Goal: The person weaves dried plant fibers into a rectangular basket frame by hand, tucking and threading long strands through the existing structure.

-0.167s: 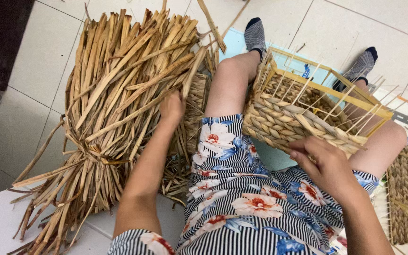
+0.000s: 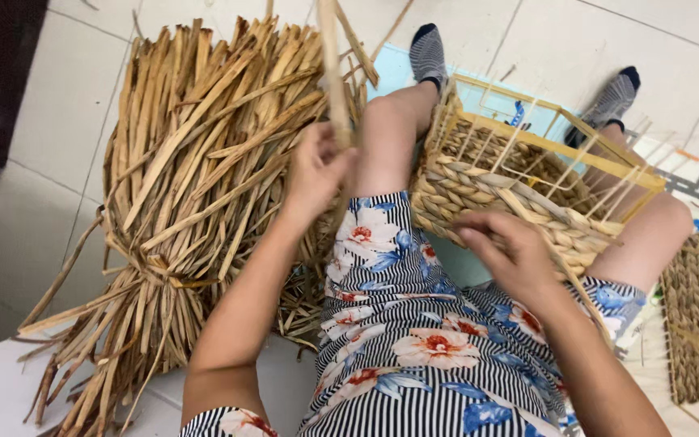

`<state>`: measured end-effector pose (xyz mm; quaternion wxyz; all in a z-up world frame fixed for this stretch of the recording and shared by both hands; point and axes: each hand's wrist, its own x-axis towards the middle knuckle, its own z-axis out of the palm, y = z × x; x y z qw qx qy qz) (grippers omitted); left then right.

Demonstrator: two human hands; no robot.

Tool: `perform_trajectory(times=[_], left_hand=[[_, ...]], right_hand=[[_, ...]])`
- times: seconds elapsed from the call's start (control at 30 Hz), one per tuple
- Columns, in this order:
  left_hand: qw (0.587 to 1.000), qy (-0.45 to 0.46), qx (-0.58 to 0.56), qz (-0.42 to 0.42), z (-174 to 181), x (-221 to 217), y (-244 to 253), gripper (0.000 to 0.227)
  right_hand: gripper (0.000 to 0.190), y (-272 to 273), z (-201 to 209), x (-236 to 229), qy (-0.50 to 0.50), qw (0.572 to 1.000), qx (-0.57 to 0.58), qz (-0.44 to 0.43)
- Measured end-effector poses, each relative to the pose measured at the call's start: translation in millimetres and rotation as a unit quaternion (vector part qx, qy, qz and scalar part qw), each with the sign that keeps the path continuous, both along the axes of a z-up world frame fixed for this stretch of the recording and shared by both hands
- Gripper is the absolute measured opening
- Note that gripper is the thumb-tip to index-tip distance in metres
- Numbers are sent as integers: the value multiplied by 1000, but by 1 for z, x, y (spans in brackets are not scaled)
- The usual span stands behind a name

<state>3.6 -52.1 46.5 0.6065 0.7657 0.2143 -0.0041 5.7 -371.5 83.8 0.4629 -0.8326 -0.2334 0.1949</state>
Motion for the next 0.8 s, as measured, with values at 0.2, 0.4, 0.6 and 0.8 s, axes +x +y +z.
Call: perform_trajectory(times=[0.2,0.4,0.6,0.8], left_hand=[[922,-122,-339,-141,29,-19,-105,24],[903,-151,-403,1,15,13,-94,18],[890,-81,-449,-18,-14,12,-129,28],[876,-63,-477,-37,-40,11,-157,25]], right_hand=[[9,24,-22,-15,155,972,178,20],[23,-114,-6,-8,133,974,-116,-145],[31,-231,31,-10,59,931,-322,-163],[33,-197,30,2,-55,887,-422,-181]])
